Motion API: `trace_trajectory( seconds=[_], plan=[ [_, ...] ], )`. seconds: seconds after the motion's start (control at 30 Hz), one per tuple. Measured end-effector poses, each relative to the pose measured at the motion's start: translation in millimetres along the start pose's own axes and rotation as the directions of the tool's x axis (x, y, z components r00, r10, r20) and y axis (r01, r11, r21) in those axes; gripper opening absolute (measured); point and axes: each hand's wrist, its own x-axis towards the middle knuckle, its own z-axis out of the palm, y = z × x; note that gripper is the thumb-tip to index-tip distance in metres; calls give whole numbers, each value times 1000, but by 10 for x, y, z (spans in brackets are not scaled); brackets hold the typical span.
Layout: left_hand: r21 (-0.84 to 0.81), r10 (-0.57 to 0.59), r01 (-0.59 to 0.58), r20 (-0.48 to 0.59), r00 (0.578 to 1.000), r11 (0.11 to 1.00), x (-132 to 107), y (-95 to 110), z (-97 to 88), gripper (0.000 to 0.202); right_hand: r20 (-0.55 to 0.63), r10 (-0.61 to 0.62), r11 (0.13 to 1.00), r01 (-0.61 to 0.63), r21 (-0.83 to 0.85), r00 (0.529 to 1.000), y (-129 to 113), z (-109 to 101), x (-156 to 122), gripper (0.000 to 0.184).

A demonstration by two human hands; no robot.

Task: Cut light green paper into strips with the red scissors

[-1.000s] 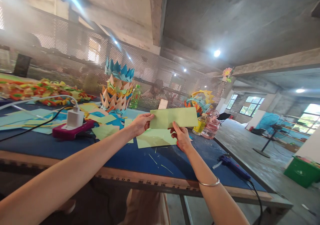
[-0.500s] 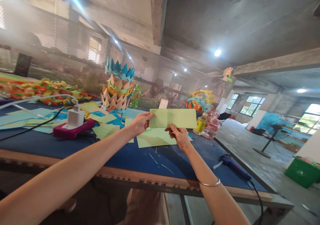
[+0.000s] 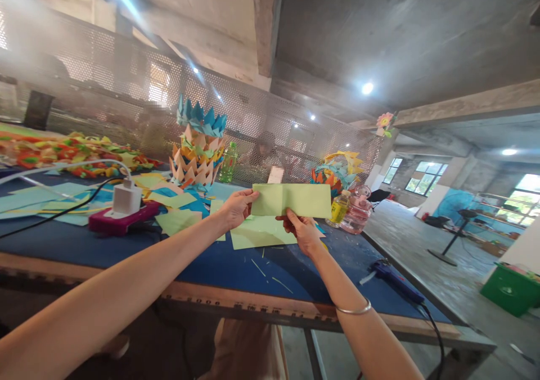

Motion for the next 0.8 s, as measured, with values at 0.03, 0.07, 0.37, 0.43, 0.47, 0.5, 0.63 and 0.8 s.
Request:
trace_trajectory(
  seconds=[0.03, 0.07, 0.37, 0.43, 0.47, 0.5, 0.63, 0.8],
  plan=[
    [3, 5, -5, 1, 1000, 1000, -2, 1, 3, 13, 1, 2, 1000, -2, 6, 1000, -8, 5, -6, 38],
    [6, 9, -9, -2, 1000, 1000, -4, 2, 7, 13, 4, 2, 1000, -2, 13, 1000, -16, 12, -13, 36],
    [21, 9, -9, 6, 1000, 1000, -27, 2, 43, 16, 24, -63, 987, 66, -144, 998, -23, 38, -47, 25],
    [30, 8, -8, 5, 1000, 1000, -40, 3, 59, 17, 27, -77, 985, 80, -149, 997, -1, 26, -40, 25],
    [36, 9, -9, 6, 1000, 999, -48, 5, 68, 17, 30, -78, 986, 82, -145, 996, 9, 20, -36, 25],
    [43, 11, -11, 8, 1000, 999, -56, 8, 77, 18, 33, -73, 987, 76, -140, 997, 18, 14, -33, 26],
    [77, 15, -15, 9, 1000, 997, -83, 20, 103, 16, 41, -43, 986, 49, -158, 998, 31, -3, -27, 29],
    [86, 13, -13, 6, 1000, 996, -73, 16, 98, 15, 37, -47, 986, 52, -157, 998, 42, -7, -23, 31]
  ],
)
